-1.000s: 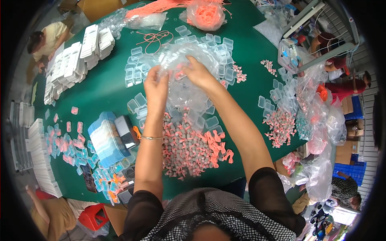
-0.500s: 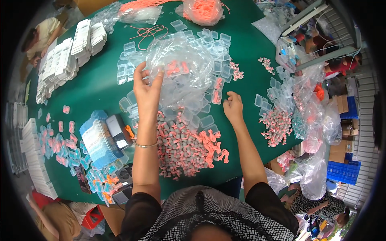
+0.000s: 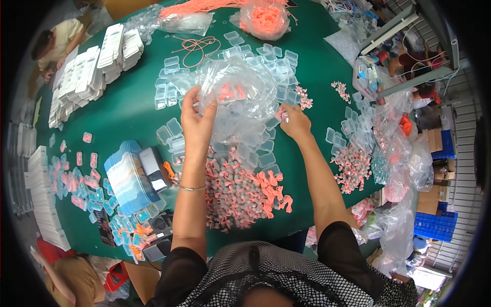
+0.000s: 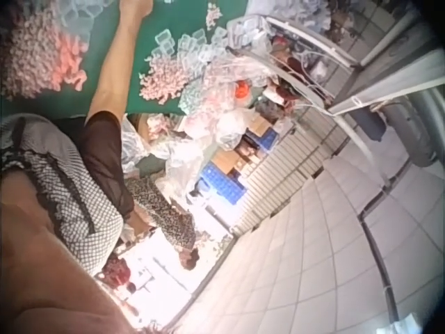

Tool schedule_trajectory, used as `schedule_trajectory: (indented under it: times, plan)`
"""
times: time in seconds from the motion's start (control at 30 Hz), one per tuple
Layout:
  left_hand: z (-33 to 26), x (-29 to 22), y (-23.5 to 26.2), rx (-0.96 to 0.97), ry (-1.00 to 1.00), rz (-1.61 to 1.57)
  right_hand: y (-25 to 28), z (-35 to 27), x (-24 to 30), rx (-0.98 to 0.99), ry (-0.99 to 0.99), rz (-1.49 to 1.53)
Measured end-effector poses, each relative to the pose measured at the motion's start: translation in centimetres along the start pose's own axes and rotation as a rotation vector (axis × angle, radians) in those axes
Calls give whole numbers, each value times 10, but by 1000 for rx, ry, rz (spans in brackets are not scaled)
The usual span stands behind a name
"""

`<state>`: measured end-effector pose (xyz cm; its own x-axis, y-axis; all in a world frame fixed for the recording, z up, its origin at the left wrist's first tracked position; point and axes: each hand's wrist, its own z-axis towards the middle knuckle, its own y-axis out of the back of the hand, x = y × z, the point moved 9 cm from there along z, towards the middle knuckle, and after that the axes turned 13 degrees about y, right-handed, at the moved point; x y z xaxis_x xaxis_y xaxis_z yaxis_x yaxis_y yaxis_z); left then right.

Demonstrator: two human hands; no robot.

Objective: Packaging small pink decorative items into small clear plastic boxes at a workshop table.

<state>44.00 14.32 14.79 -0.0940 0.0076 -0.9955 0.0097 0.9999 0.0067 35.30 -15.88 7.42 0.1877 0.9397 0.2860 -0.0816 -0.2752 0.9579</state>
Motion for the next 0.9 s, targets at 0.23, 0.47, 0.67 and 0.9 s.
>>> schedule_trajectory:
  times: [0.23,0.47,0.67,0.9]
  plan:
    - [8,8,-2,67,-8,-53,-8,-6,3,128,147,-112]
    - [13,14,-4,56,1,-47,-4,-9,3,62,192,-111]
    - [8,6,3,-28,-23,28,4,-37,-36,44,-25,-75]
    - [4,8,7,-67,-58,51,-12,-59,-36,-106,-173,123]
